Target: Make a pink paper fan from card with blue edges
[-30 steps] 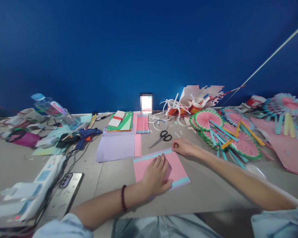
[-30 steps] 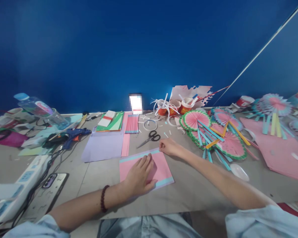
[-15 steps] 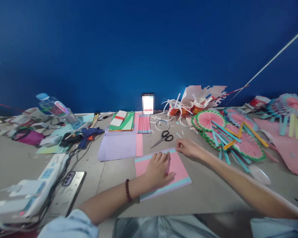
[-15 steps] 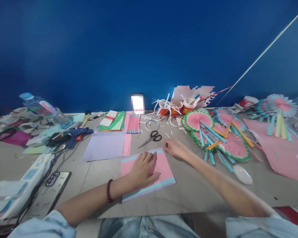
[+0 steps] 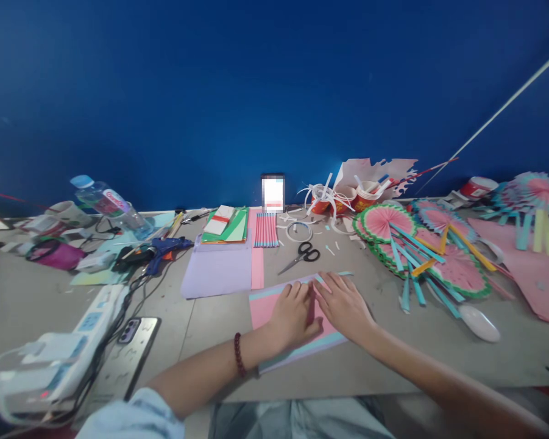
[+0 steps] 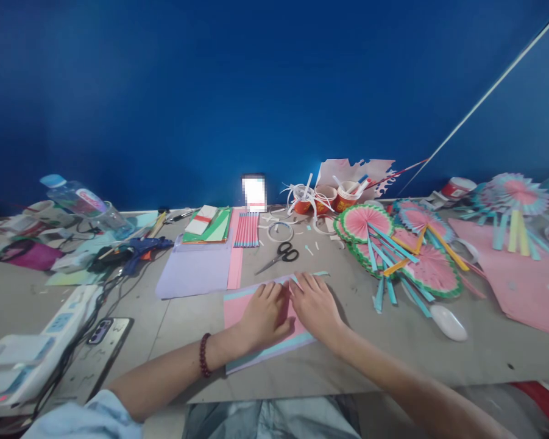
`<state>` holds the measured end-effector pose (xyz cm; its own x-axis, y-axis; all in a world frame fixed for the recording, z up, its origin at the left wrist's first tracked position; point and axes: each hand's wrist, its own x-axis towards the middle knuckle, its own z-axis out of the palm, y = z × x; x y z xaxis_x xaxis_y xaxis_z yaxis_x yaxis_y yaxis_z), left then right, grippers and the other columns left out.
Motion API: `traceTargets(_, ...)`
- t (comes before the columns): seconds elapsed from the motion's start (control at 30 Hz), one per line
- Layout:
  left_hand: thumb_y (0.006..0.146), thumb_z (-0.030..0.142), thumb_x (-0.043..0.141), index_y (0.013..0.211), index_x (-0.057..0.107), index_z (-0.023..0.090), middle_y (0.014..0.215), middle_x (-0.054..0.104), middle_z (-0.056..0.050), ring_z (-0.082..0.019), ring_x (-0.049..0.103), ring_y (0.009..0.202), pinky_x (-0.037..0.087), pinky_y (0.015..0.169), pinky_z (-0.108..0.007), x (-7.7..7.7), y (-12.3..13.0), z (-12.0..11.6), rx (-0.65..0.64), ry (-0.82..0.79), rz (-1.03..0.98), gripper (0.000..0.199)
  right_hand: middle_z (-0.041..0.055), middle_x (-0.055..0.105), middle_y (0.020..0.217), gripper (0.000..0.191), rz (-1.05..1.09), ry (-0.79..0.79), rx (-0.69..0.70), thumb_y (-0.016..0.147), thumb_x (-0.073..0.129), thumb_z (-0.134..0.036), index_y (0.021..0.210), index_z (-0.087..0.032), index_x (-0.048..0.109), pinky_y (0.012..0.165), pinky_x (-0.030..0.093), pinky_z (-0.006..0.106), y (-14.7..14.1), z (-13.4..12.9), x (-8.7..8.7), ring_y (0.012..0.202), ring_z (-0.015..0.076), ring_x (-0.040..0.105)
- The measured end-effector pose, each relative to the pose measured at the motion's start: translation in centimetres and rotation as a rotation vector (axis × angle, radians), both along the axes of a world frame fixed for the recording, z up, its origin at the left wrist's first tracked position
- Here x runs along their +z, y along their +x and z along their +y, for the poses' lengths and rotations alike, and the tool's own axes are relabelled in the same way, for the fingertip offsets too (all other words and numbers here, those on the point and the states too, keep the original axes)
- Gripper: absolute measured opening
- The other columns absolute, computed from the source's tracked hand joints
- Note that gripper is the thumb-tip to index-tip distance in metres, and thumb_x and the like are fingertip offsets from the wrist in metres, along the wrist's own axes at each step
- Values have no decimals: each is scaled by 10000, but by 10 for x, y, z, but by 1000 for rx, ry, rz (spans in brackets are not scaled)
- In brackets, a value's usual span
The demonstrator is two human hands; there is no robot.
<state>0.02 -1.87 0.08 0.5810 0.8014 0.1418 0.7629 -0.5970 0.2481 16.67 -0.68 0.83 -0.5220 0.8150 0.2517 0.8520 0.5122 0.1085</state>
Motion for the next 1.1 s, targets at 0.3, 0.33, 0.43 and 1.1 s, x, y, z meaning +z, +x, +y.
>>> traceTargets(0.3, 811, 400, 513, 1216, 507, 87, 1133, 539, -154, -303, 452, 1052, 388, 892, -439, -7, -1, -3, 41, 26, 40, 512, 94, 608, 1243, 311, 47, 32, -94, 876, 511, -239, 1140, -259, 675, 1026, 294, 439, 18, 1, -4, 1171, 276, 474)
traceTargets(0.33, 812, 401, 510, 1213, 510, 76, 1150, 534, -165, -310, 448, 1072, 386, 896, -439, -8, -1, -3, 39, 32, 52, 516, 94, 612, 1236, 311, 54, 30, -102, 872, 513, -236, 1134, -261, 679, 1017, 303, 437, 20, 1, -5, 1168, 275, 476)
traceTargets(0.43, 821, 391, 493, 1243, 483, 33, 1205, 512, -202, -337, 422, 1139, 376, 911, -446, -10, 1, -5, 37, 71, 96, 554, 97, 620, 1215, 311, 72, 37, -129, 866, 516, -224, 1124, -261, 685, 994, 321, 434, 23, 0, -9, 1159, 274, 478)
traceTargets(1.1, 785, 311, 569, 1296, 447, 158, 1213, 482, -134, -290, 422, 1090, 371, 912, -431, -1, -8, 4, 31, -51, -121, 548, 114, 639, 1139, 300, 280, -188, -61, 915, 446, -235, 1144, -159, 625, 926, 441, 375, 31, 15, -10, 1069, 236, 558)
